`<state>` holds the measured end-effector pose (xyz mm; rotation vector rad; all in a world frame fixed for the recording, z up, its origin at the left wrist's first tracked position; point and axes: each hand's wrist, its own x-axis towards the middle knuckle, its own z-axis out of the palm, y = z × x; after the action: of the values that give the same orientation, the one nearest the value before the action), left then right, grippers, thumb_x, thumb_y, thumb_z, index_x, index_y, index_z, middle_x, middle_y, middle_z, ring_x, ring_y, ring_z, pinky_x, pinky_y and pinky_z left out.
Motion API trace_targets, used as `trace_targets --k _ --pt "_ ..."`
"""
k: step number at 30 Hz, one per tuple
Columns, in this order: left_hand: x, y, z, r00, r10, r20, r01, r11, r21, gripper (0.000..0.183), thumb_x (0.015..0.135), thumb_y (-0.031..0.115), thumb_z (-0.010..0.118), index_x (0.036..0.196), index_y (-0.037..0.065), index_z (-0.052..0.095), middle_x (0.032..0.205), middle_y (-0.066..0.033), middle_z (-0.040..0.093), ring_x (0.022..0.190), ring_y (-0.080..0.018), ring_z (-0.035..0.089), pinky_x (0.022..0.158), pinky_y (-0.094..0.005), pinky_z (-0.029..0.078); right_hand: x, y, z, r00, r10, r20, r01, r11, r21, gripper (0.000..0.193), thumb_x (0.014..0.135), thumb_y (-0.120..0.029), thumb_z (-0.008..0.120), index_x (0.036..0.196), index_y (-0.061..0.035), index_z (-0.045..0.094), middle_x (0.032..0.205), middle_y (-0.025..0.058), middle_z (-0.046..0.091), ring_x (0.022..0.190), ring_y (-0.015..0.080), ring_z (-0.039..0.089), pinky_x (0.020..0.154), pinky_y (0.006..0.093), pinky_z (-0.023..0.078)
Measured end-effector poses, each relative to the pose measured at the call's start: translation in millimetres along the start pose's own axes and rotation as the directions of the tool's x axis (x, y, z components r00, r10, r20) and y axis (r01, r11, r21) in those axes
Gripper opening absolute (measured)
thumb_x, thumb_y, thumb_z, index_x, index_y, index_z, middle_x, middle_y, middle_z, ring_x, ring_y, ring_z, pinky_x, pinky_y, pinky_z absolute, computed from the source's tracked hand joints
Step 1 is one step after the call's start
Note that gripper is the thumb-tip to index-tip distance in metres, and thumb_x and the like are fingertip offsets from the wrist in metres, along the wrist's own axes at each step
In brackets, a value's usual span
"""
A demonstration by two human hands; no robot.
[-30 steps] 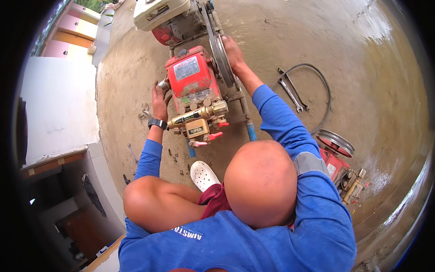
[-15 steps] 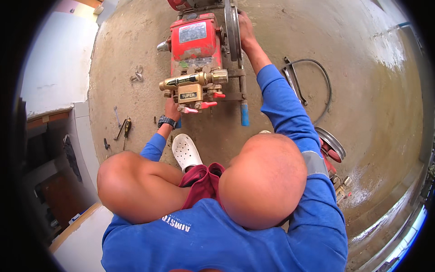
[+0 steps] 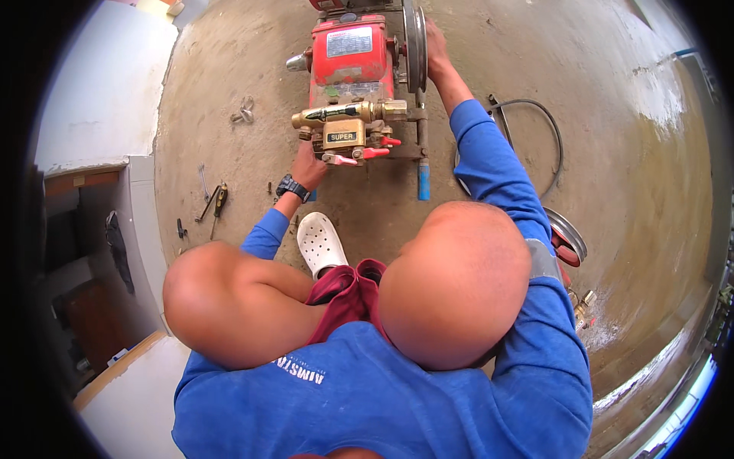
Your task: Maintaining or repairing a belt-driven mechanical pump using tools like a wrench and pliers.
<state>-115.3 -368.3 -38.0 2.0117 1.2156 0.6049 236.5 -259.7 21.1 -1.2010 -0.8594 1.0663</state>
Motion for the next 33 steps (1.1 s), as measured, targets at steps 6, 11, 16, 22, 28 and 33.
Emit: trace_targets --k 6,11,16,22,28,33 --pt "24 7 17 0.996 -0.066 -0.054 0.082 0.906 0.416 0.084 0.074 0.041 0.081 0.144 0.011 0.045 0.151 -0.0132 0.044 0.141 -0.0473 0.033 0.114 -0.0602 0.033 3 14 -45 0.997 0.026 0.077 -0.017 0.993 -0.116 0.026 0.091 -0.021 0.066 0.113 -0.0062 0.062 0.093 0.0042 0.066 0.077 0.0159 0.065 0.068 0.032 0.055" --pt "37 -29 -18 0.99 0.121 -0.075 -0.107 0.98 0.169 0.062 0.079 0.018 0.076 0.136 0.01 0.052 0.14 -0.0142 0.051 0.136 -0.0424 0.039 0.108 -0.0492 0.044 42 49 -57 0.98 -0.173 0.093 0.195 0.925 -0.328 0.033 0.098 -0.032 0.067 0.121 -0.009 0.062 0.098 0.0054 0.069 0.083 0.0152 0.068 0.068 0.0326 0.056" --pt "40 -37 -8 0.989 0.112 -0.099 -0.095 0.982 0.163 0.056 0.083 0.017 0.072 0.135 0.009 0.053 0.142 -0.0111 0.05 0.139 -0.0414 0.038 0.107 -0.0531 0.042 41 51 -72 0.994 -0.038 0.1 0.048 0.994 -0.102 0.037 0.098 -0.033 0.067 0.125 -0.0085 0.061 0.1 0.0059 0.069 0.083 0.0167 0.069 0.066 0.0334 0.057" --pt "50 -33 -6 0.996 0.073 -0.048 -0.064 0.982 0.176 0.055 0.085 0.018 0.07 0.137 0.01 0.053 0.142 -0.0108 0.049 0.141 -0.0434 0.035 0.111 -0.0536 0.035 24 45 -82 0.997 -0.056 0.061 0.067 0.98 -0.187 0.037 0.098 -0.031 0.067 0.126 -0.008 0.06 0.101 0.0063 0.069 0.083 0.0173 0.069 0.067 0.0337 0.057" --pt "61 -15 4 0.991 0.127 -0.049 -0.122 0.987 0.103 0.051 0.085 0.007 0.061 0.135 0.007 0.052 0.142 -0.0118 0.05 0.14 -0.0468 0.035 0.11 -0.0544 0.037 12 33 -91 0.948 -0.282 0.151 0.319 0.872 -0.372 0.037 0.098 -0.03 0.066 0.127 -0.0075 0.06 0.102 0.0067 0.07 0.083 0.0179 0.069 0.067 0.034 0.057" --pt "64 -27 -47 0.961 0.178 -0.213 -0.174 0.984 0.04 0.038 0.086 -0.002 0.053 0.123 0.001 0.061 0.129 -0.0183 0.059 0.128 -0.0416 0.05 0.105 -0.0474 0.044 4 10 -28 0.992 0.119 0.032 -0.122 0.987 0.105 0.031 0.1 -0.024 0.059 0.126 -0.0072 0.061 0.106 0.0065 0.07 0.087 0.0176 0.069 0.071 0.0318 0.058"
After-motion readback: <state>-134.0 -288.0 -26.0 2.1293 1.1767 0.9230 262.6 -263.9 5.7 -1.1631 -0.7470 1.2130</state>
